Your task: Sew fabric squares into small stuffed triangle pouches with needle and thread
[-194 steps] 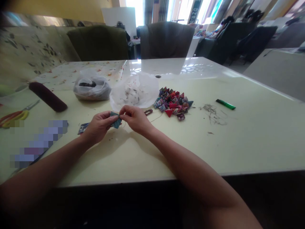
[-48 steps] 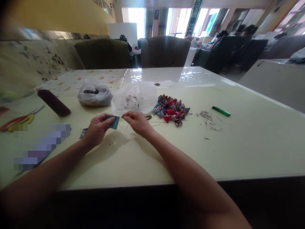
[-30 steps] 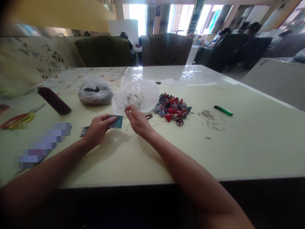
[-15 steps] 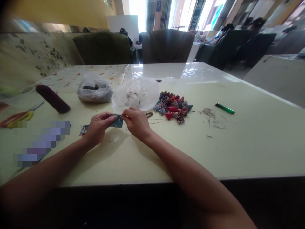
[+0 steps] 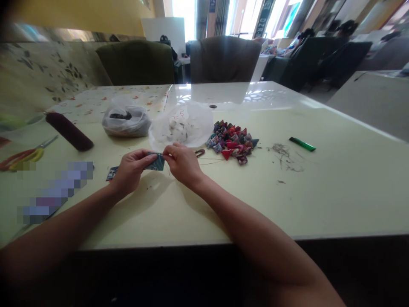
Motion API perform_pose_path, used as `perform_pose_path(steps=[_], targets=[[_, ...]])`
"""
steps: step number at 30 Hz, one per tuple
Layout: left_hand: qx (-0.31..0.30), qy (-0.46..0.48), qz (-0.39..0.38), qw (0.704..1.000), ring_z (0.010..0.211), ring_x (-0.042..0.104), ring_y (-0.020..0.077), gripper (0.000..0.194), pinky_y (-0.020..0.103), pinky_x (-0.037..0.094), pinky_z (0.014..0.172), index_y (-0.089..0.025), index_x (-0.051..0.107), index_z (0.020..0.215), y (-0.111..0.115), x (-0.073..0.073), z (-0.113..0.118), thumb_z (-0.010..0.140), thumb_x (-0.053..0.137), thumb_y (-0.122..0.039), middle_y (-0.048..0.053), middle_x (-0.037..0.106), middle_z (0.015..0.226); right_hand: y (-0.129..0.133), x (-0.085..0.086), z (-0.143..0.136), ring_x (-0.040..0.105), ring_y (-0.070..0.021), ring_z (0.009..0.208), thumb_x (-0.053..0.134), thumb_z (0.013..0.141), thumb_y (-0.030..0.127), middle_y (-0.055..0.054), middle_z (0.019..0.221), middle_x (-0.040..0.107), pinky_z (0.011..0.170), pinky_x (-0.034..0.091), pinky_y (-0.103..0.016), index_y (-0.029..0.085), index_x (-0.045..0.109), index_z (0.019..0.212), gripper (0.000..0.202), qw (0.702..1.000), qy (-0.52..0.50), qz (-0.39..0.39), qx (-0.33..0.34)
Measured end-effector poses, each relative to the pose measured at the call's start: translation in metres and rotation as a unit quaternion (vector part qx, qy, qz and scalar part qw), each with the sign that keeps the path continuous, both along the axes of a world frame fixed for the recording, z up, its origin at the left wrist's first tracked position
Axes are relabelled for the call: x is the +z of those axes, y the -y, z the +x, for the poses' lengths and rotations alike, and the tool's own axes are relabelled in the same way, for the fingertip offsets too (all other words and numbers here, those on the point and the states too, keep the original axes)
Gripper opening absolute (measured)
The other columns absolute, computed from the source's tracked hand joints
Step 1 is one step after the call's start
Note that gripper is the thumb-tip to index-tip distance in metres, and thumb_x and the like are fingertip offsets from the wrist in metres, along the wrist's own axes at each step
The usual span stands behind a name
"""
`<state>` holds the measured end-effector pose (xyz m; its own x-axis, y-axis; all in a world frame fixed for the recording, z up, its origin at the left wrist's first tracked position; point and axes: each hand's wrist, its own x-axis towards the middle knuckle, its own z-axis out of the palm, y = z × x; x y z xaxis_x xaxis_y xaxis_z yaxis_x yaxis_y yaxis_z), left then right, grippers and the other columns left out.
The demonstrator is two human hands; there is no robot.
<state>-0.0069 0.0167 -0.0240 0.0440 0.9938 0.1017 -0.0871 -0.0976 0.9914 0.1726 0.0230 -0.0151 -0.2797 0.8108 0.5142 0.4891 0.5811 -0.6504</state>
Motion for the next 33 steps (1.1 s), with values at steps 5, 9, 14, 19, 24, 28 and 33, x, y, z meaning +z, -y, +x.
perform_pose_path(steps=[5, 9, 14, 19, 24, 28, 33], targets=[[0.006, -0.028, 0.025, 0.999, 0.064, 0.062, 0.012, 0.02, 0.025, 0.049, 0.065, -0.015, 0.076, 0.079, 0.0002, -0.0005, -0.001, 0.072, 0.082, -0.032, 0.002, 0.072, 0.073, -0.0005, 0.0007, 0.0, 0.05, -0.0128, 0.069, 0.061, 0.087, 0.016, -0.001, 0.074, 0.058, 0.066, 0.034, -0.025, 0.016, 0.065, 0.075, 0.012, 1.0, 0.007, -0.008, 0.002], [0.006, -0.056, 0.055, 0.997, 0.065, 0.063, 0.0127, 0.019, 0.026, 0.05, 0.066, -0.016, 0.076, 0.08, -0.0001, -0.0033, -0.0031, 0.074, 0.081, -0.033, 0.002, 0.072, 0.074, -0.0011, -0.0002, -0.0005, 0.05, -0.0131, 0.07, 0.059, 0.087, 0.015, -0.001, 0.074, 0.057, 0.067, 0.035, -0.025, 0.016, 0.062, 0.074, 0.013, 1.0, 0.0, -0.008, 0.008], [0.0, -0.059, 0.056, 0.997, 0.066, 0.063, 0.0124, 0.019, 0.026, 0.05, 0.066, -0.016, 0.077, 0.082, -0.0012, -0.0052, -0.0034, 0.074, 0.081, -0.033, 0.002, 0.073, 0.076, -0.0024, -0.0026, -0.001, 0.05, -0.0129, 0.069, 0.059, 0.086, 0.014, 0.0, 0.072, 0.056, 0.066, 0.034, -0.025, 0.017, 0.059, 0.073, 0.013, 1.0, -0.008, -0.012, 0.016], [-0.005, -0.051, 0.048, 0.998, 0.067, 0.064, 0.0128, 0.02, 0.026, 0.051, 0.067, -0.016, 0.076, 0.081, -0.0006, -0.0039, -0.0025, 0.073, 0.081, -0.033, 0.003, 0.073, 0.076, -0.0024, -0.0041, -0.0015, 0.049, -0.0128, 0.068, 0.059, 0.085, 0.015, 0.0, 0.071, 0.056, 0.066, 0.034, -0.025, 0.017, 0.057, 0.072, 0.013, 0.999, -0.021, -0.016, 0.018], [-0.008, -0.047, 0.044, 0.998, 0.067, 0.064, 0.0134, 0.021, 0.027, 0.051, 0.068, -0.015, 0.076, 0.081, -0.0006, -0.0027, -0.0025, 0.073, 0.082, -0.033, 0.003, 0.073, 0.076, -0.0028, -0.0044, -0.0017, 0.048, -0.0126, 0.067, 0.058, 0.085, 0.014, 0.0, 0.069, 0.055, 0.066, 0.034, -0.025, 0.017, 0.056, 0.072, 0.014, 0.999, -0.029, -0.01, 0.027], [-0.007, -0.06, 0.054, 0.997, 0.066, 0.063, 0.0135, 0.021, 0.027, 0.05, 0.067, -0.015, 0.075, 0.081, -0.0024, -0.004, -0.0038, 0.074, 0.081, -0.034, 0.003, 0.072, 0.075, -0.0019, -0.004, -0.0018, 0.047, -0.0123, 0.067, 0.057, 0.086, 0.016, 0.001, 0.069, 0.055, 0.066, 0.034, -0.025, 0.017, 0.057, 0.073, 0.012, 0.999, -0.026, -0.014, 0.023], [0.0, -0.094, 0.078, 0.993, 0.068, 0.064, 0.0142, 0.021, 0.028, 0.051, 0.069, -0.016, 0.076, 0.085, -0.0023, -0.0053, -0.0061, 0.076, 0.079, -0.035, 0.003, 0.072, 0.076, -0.0004, -0.0032, -0.0022, 0.043, -0.0116, 0.062, 0.057, 0.086, 0.016, 0.003, 0.067, 0.052, 0.065, 0.033, -0.025, 0.017, 0.065, 0.1, 0.016, 0.999, -0.027, -0.042, 0.015]])
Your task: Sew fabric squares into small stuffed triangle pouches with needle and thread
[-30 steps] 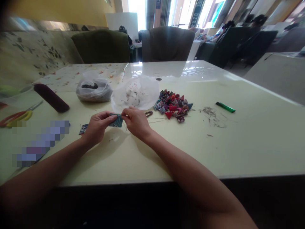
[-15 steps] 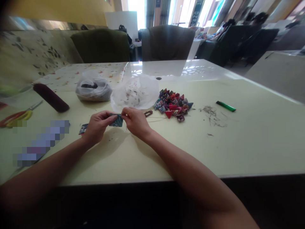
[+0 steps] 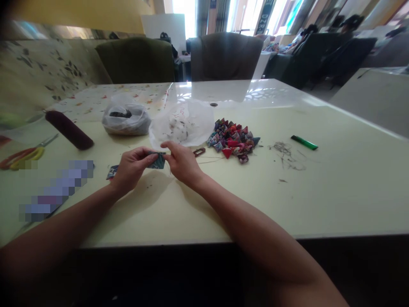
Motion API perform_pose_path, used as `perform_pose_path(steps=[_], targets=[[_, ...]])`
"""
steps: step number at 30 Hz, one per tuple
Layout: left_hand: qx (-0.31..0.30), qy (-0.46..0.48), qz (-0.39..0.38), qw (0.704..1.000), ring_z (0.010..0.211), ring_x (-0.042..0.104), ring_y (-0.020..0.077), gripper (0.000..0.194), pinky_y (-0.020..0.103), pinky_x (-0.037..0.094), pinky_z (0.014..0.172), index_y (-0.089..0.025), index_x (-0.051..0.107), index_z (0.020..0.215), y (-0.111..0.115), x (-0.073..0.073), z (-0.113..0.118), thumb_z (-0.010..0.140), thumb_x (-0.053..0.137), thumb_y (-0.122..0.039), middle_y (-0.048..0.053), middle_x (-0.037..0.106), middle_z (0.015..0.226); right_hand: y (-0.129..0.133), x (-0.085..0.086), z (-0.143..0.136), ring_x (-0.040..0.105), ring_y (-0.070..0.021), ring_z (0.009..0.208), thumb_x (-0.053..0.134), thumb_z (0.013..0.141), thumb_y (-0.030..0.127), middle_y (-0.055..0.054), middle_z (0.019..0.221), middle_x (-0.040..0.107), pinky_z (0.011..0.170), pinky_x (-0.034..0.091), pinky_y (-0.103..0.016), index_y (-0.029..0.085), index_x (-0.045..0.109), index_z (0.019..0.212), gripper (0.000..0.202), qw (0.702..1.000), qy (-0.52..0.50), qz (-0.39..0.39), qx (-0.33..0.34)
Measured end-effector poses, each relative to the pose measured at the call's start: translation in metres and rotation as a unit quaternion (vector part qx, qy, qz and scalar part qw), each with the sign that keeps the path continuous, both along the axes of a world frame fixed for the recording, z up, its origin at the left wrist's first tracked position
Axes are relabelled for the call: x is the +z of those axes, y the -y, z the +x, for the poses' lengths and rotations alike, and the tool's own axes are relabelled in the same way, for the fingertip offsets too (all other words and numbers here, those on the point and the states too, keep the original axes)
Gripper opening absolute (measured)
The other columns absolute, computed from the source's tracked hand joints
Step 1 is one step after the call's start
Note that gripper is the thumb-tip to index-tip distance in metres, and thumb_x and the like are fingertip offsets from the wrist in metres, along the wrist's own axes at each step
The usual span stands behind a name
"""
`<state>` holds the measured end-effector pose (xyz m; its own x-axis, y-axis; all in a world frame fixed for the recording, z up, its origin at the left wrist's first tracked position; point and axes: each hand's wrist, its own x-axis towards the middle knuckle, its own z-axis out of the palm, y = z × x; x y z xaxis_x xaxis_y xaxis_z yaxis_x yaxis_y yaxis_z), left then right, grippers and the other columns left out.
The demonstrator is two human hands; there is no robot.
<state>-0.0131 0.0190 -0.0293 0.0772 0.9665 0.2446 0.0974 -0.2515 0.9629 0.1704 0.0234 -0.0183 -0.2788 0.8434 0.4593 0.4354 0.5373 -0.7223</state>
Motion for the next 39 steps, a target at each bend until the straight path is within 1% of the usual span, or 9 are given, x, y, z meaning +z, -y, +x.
perform_pose_path(steps=[5, 13, 20, 24, 28, 32, 39], targets=[[0.005, -0.007, 0.003, 1.0, 0.069, 0.065, 0.0153, 0.022, 0.028, 0.052, 0.07, -0.016, 0.076, 0.084, 0.001, 0.001, 0.0, 0.075, 0.079, -0.035, 0.004, 0.072, 0.077, -0.001, 0.001, 0.0, 0.043, -0.0117, 0.063, 0.055, 0.085, 0.016, 0.002, 0.067, 0.053, 0.065, 0.033, -0.025, 0.017, 0.065, 0.087, 0.01, 1.0, -0.006, -0.012, 0.022], [0.005, 0.001, -0.002, 1.0, 0.067, 0.065, 0.0148, 0.022, 0.028, 0.052, 0.069, -0.016, 0.074, 0.083, 0.002, 0.001, 0.001, 0.075, 0.08, -0.036, 0.003, 0.072, 0.075, -0.001, 0.001, 0.0, 0.044, -0.0122, 0.064, 0.054, 0.085, 0.016, 0.002, 0.067, 0.053, 0.064, 0.032, -0.025, 0.017, 0.062, 0.083, 0.008, 1.0, -0.002, 0.001, 0.015], [-0.012, 0.068, -0.056, 0.996, 0.065, 0.063, 0.0126, 0.023, 0.026, 0.05, 0.067, -0.014, 0.075, 0.08, 0.001, 0.004, 0.004, 0.071, 0.083, -0.034, 0.002, 0.072, 0.074, -0.003, 0.0, 0.0, 0.044, -0.0116, 0.064, 0.054, 0.085, 0.018, 0.002, 0.066, 0.052, 0.065, 0.032, -0.025, 0.017, 0.061, 0.081, 0.008, 0.999, -0.028, -0.01, 0.03], [-0.021, 0.096, -0.092, 0.991, 0.063, 0.061, 0.0119, 0.023, 0.025, 0.049, 0.066, -0.014, 0.075, 0.078, 0.001, 0.007, 0.005, 0.068, 0.085, -0.033, 0.002, 0.072, 0.072, -0.004, 0.0, 0.002, 0.043, -0.0115, 0.064, 0.056, 0.085, 0.02, 0.003, 0.066, 0.051, 0.064, 0.032, -0.025, 0.017, 0.06, 0.08, 0.007, 0.999, -0.036, -0.025, 0.03], [-0.036, 0.121, -0.126, 0.984, 0.062, 0.061, 0.0114, 0.024, 0.025, 0.048, 0.065, -0.014, 0.075, 0.077, 0.001, 0.01, 0.006, 0.065, 0.086, -0.032, 0.003, 0.071, 0.071, -0.006, 0.0, 0.003, 0.043, -0.0109, 0.063, 0.057, 0.084, 0.022, 0.003, 0.064, 0.05, 0.064, 0.033, -0.026, 0.016, 0.06, 0.079, 0.008, 0.997, -0.054, -0.04, 0.045], [-0.038, 0.132, -0.154, 0.979, 0.061, 0.061, 0.0114, 0.024, 0.025, 0.048, 0.063, -0.014, 0.076, 0.077, 0.002, 0.012, 0.007, 0.063, 0.086, -0.031, 0.003, 0.072, 0.071, -0.007, -0.001, 0.004, 0.042, -0.011, 0.063, 0.057, 0.084, 0.024, 0.003, 0.064, 0.049, 0.063, 0.033, -0.025, 0.017, 0.059, 0.078, 0.01, 0.996, -0.059, -0.044, 0.051], [-0.051, 0.144, -0.173, 0.973, 0.06, 0.06, 0.0101, 0.025, 0.022, 0.046, 0.06, -0.014, 0.076, 0.078, 0.002, 0.012, 0.007, 0.063, 0.087, -0.031, 0.003, 0.071, 0.071, -0.007, -0.001, 0.004, 0.042, -0.0107, 0.062, 0.058, 0.084, 0.027, 0.004, 0.062, 0.047, 0.061, 0.032, -0.025, 0.017, 0.058, 0.078, 0.012, 0.993, -0.071, -0.06, 0.066]])
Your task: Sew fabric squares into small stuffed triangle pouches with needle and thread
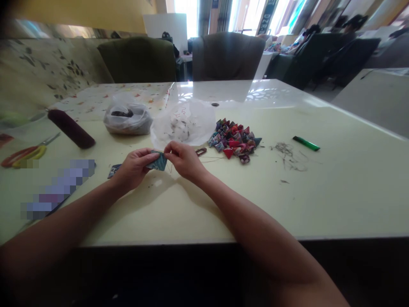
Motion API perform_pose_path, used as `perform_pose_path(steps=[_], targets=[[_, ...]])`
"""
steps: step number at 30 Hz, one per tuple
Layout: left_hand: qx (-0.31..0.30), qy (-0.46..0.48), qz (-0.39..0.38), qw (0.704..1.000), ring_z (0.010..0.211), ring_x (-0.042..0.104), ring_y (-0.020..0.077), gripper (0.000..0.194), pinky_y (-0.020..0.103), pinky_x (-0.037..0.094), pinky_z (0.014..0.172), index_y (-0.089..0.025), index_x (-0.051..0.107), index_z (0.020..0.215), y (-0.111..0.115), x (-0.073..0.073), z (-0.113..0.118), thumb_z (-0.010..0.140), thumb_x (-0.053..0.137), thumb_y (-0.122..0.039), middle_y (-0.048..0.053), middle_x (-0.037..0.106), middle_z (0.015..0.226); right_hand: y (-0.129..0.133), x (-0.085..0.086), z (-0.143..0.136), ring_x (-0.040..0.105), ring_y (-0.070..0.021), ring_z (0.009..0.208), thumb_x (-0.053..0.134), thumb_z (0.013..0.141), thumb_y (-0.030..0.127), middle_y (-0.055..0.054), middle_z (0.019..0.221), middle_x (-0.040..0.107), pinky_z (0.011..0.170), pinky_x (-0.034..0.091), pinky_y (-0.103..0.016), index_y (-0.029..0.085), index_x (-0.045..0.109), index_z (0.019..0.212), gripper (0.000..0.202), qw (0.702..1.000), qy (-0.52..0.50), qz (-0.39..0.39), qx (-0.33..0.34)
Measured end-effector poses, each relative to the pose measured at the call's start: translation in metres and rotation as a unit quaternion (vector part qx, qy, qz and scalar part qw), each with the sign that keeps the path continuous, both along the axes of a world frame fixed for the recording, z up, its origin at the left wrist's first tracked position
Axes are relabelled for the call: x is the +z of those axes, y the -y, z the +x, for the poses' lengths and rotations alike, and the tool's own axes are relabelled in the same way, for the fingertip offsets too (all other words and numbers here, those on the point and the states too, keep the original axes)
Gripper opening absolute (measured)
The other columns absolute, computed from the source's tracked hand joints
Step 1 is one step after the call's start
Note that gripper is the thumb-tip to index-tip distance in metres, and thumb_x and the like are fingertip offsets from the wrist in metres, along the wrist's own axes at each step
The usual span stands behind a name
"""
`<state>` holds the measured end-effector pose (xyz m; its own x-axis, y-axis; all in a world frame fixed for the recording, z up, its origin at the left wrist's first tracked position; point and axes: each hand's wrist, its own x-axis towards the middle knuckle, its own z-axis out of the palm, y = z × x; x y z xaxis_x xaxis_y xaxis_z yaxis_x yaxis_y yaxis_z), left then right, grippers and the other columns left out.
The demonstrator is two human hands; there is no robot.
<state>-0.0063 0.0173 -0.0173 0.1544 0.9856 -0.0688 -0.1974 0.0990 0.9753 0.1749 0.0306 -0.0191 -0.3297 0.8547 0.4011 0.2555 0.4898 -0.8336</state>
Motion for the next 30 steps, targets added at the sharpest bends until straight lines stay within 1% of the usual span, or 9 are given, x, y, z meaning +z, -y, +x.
perform_pose_path(steps=[12, 18, 22, 25, 28, 30], targets=[[-0.004, 0.025, -0.018, 1.0, 0.057, 0.055, 0.0083, 0.023, 0.022, 0.042, 0.056, -0.014, 0.074, 0.074, -0.001, 0.001, 0.001, 0.062, 0.086, -0.029, 0.001, 0.066, 0.066, -0.004, -0.003, 0.003, 0.041, -0.0099, 0.063, 0.062, 0.084, 0.036, 0.003, 0.066, 0.05, 0.06, 0.033, -0.024, 0.017, 0.064, 0.084, 0.019, 0.995, -0.059, -0.062, 0.047], [-0.01, 0.042, -0.03, 0.999, 0.055, 0.053, 0.0081, 0.024, 0.022, 0.041, 0.054, -0.014, 0.073, 0.071, 0.0, 0.003, 0.002, 0.059, 0.088, -0.029, 0.0, 0.064, 0.063, -0.006, -0.006, 0.004, 0.042, -0.0097, 0.063, 0.064, 0.084, 0.036, 0.004, 0.066, 0.049, 0.061, 0.035, -0.025, 0.017, 0.065, 0.085, 0.019, 0.994, -0.072, -0.066, 0.052], [-0.027, 0.036, -0.032, 0.998, 0.056, 0.054, 0.0093, 0.024, 0.023, 0.043, 0.056, -0.014, 0.073, 0.072, 0.0, 0.001, 0.002, 0.061, 0.087, -0.03, 0.001, 0.065, 0.064, -0.006, -0.006, 0.003, 0.041, -0.0096, 0.062, 0.065, 0.083, 0.034, 0.004, 0.064, 0.049, 0.06, 0.033, -0.024, 0.016, 0.063, 0.081, 0.018, 0.994, -0.076, -0.066, 0.05], [-0.042, 0.026, -0.018, 0.999, 0.057, 0.055, 0.0095, 0.023, 0.023, 0.042, 0.057, -0.014, 0.073, 0.075, 0.0, -0.002, 0.001, 0.064, 0.085, -0.032, 0.001, 0.066, 0.065, -0.003, -0.007, 0.001, 0.042, -0.0096, 0.062, 0.065, 0.083, 0.033, 0.003, 0.064, 0.05, 0.059, 0.032, -0.025, 0.016, 0.062, 0.077, 0.018, 0.995, -0.073, -0.054, 0.045], [-0.04, 0.015, 0.005, 0.999, 0.056, 0.054, 0.0092, 0.023, 0.023, 0.041, 0.056, -0.014, 0.072, 0.074, 0.001, -0.005, 0.001, 0.066, 0.084, -0.032, 0.0, 0.064, 0.063, 0.001, -0.007, -0.002, 0.042, -0.01, 0.061, 0.062, 0.084, 0.03, 0.004, 0.063, 0.05, 0.059, 0.032, -0.025, 0.017, 0.062, 0.08, 0.014, 0.998, -0.051, -0.037, 0.014], [-0.032, 0.007, 0.022, 0.999, 0.058, 0.055, 0.0095, 0.024, 0.024, 0.042, 0.059, -0.014, 0.071, 0.074, 0.002, -0.006, 0.002, 0.066, 0.084, -0.032, 0.0, 0.065, 0.065, 0.005, -0.005, -0.004, 0.045, -0.011, 0.062, 0.06, 0.085, 0.026, 0.004, 0.064, 0.051, 0.061, 0.034, -0.025, 0.017, 0.061, 0.083, 0.009, 1.0, -0.022, -0.017, -0.008]])
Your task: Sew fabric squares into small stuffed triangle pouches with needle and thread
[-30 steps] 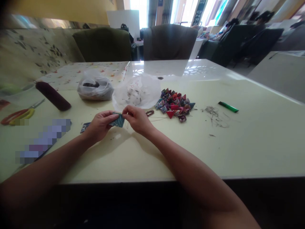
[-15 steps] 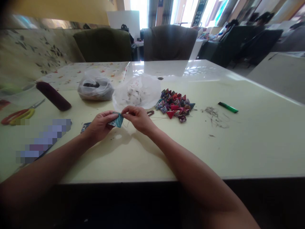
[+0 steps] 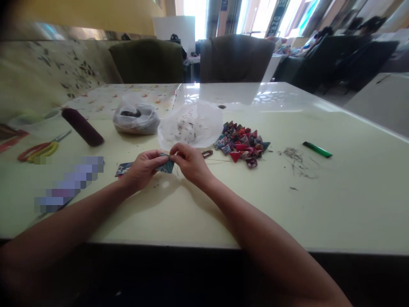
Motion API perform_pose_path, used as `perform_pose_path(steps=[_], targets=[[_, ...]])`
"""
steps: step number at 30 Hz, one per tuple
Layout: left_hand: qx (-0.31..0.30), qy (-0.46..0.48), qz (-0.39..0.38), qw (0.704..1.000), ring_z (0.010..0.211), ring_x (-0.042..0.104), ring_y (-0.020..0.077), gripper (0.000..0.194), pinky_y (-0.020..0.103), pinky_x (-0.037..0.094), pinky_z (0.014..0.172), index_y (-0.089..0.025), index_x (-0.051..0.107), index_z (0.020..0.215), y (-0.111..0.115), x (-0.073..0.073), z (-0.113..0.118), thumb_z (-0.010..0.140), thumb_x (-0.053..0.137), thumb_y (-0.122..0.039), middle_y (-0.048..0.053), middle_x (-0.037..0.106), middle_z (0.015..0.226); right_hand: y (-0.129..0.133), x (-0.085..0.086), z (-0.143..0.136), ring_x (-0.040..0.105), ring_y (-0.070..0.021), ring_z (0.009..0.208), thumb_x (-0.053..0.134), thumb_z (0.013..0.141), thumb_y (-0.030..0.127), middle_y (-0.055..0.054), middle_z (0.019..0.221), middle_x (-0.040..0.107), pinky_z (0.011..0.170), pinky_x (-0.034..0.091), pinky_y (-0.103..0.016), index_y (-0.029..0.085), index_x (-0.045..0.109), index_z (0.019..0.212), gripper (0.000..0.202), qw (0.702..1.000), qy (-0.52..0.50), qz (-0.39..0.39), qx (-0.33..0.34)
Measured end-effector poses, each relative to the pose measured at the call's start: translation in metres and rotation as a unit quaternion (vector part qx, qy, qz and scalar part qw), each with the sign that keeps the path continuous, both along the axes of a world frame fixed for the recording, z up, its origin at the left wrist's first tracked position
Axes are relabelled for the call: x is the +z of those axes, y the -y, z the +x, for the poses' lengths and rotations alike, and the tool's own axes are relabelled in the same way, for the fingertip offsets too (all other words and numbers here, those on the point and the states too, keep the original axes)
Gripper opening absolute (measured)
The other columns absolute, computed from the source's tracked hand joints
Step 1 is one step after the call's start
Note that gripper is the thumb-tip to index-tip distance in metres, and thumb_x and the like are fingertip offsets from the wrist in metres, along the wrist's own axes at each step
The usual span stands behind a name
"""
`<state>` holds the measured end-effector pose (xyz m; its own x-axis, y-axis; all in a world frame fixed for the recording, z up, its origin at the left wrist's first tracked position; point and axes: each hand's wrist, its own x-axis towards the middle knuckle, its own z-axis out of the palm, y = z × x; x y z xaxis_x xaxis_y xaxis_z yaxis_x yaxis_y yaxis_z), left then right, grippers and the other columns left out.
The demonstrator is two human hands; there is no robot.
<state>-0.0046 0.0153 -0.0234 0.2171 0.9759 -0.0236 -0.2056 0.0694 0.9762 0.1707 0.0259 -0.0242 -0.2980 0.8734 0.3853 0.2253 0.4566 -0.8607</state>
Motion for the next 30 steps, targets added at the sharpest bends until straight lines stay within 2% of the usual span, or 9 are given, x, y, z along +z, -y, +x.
perform_pose_path(steps=[4, 8, 16, 20, 24, 25, 27, 28, 30], targets=[[0.016, -0.032, 0.038, 0.999, 0.062, 0.056, 0.0107, 0.026, 0.025, 0.042, 0.063, -0.012, 0.07, 0.077, 0.002, -0.002, 0.002, 0.067, 0.082, -0.033, 0.001, 0.066, 0.068, 0.005, 0.003, -0.003, 0.055, -0.0146, 0.072, 0.056, 0.086, 0.02, 0.0, 0.075, 0.06, 0.068, 0.04, -0.027, 0.018, 0.058, 0.087, 0.003, 0.995, 0.05, 0.079, -0.029], [0.029, -0.092, 0.086, 0.992, 0.061, 0.052, 0.0098, 0.025, 0.025, 0.039, 0.061, -0.012, 0.067, 0.076, 0.003, -0.004, 0.002, 0.072, 0.078, -0.035, 0.0, 0.062, 0.067, 0.007, 0.002, -0.004, 0.056, -0.0158, 0.073, 0.053, 0.088, 0.016, -0.003, 0.077, 0.061, 0.067, 0.04, -0.027, 0.019, 0.055, 0.086, 0.004, 0.98, 0.106, 0.166, -0.039], [0.064, -0.212, 0.153, 0.963, 0.06, 0.05, 0.0101, 0.021, 0.024, 0.039, 0.059, -0.014, 0.062, 0.068, 0.007, -0.006, 0.005, 0.077, 0.071, -0.032, 0.0, 0.059, 0.064, 0.011, -0.004, -0.004, 0.052, -0.0179, 0.069, 0.049, 0.092, 0.014, -0.005, 0.076, 0.061, 0.063, 0.032, -0.03, 0.019, 0.058, 0.08, 0.015, 0.907, 0.276, 0.302, -0.103], [0.075, -0.222, 0.161, 0.959, 0.059, 0.049, 0.0103, 0.019, 0.024, 0.038, 0.058, -0.015, 0.061, 0.067, 0.006, -0.006, 0.005, 0.077, 0.069, -0.029, 0.0, 0.058, 0.063, 0.013, -0.001, -0.006, 0.052, -0.0183, 0.075, 0.052, 0.092, 0.012, -0.006, 0.082, 0.062, 0.067, 0.033, -0.031, 0.019, 0.06, 0.076, 0.019, 0.877, 0.272, 0.371, -0.138], [0.075, -0.232, 0.161, 0.956, 0.062, 0.051, 0.0112, 0.016, 0.025, 0.039, 0.059, -0.015, 0.06, 0.065, 0.005, -0.006, 0.004, 0.075, 0.067, -0.026, 0.0, 0.06, 0.064, 0.018, 0.004, -0.012, 0.051, -0.0183, 0.077, 0.048, 0.094, 0.008, -0.005, 0.081, 0.064, 0.069, 0.033, -0.033, 0.02, 0.057, 0.071, 0.027, 0.843, 0.25, 0.458, -0.128], [0.074, -0.233, 0.16, 0.956, 0.062, 0.052, 0.0114, 0.015, 0.025, 0.039, 0.06, -0.015, 0.06, 0.065, 0.004, -0.006, 0.003, 0.074, 0.067, -0.025, 0.0, 0.06, 0.064, 0.022, 0.007, -0.014, 0.052, -0.018, 0.077, 0.048, 0.094, 0.008, -0.005, 0.081, 0.065, 0.07, 0.034, -0.034, 0.02, 0.057, 0.072, 0.027, 0.846, 0.235, 0.464, -0.114], [0.078, -0.229, 0.159, 0.957, 0.063, 0.052, 0.0114, 0.014, 0.024, 0.04, 0.06, -0.015, 0.059, 0.064, 0.003, -0.005, 0.003, 0.072, 0.067, -0.023, -0.001, 0.06, 0.064, 0.029, 0.012, -0.017, 0.055, -0.0177, 0.081, 0.048, 0.095, 0.009, -0.005, 0.086, 0.066, 0.073, 0.039, -0.034, 0.02, 0.057, 0.076, 0.024, 0.877, 0.182, 0.439, -0.067], [0.084, -0.222, 0.16, 0.958, 0.062, 0.052, 0.0112, 0.013, 0.024, 0.04, 0.06, -0.015, 0.059, 0.065, 0.002, -0.004, 0.002, 0.072, 0.067, -0.023, -0.001, 0.06, 0.063, 0.032, 0.015, -0.017, 0.057, -0.0174, 0.082, 0.049, 0.095, 0.011, -0.006, 0.088, 0.067, 0.074, 0.041, -0.033, 0.02, 0.057, 0.078, 0.021, 0.903, 0.144, 0.402, -0.041], [0.104, -0.203, 0.157, 0.961, 0.061, 0.051, 0.0106, 0.015, 0.023, 0.04, 0.057, -0.015, 0.061, 0.068, 0.001, -0.002, 0.001, 0.071, 0.068, -0.027, -0.001, 0.06, 0.064, 0.035, 0.02, -0.015, 0.061, -0.0163, 0.08, 0.051, 0.096, 0.017, -0.005, 0.089, 0.067, 0.07, 0.047, -0.031, 0.02, 0.056, 0.082, 0.015, 0.961, 0.047, 0.271, 0.008]])
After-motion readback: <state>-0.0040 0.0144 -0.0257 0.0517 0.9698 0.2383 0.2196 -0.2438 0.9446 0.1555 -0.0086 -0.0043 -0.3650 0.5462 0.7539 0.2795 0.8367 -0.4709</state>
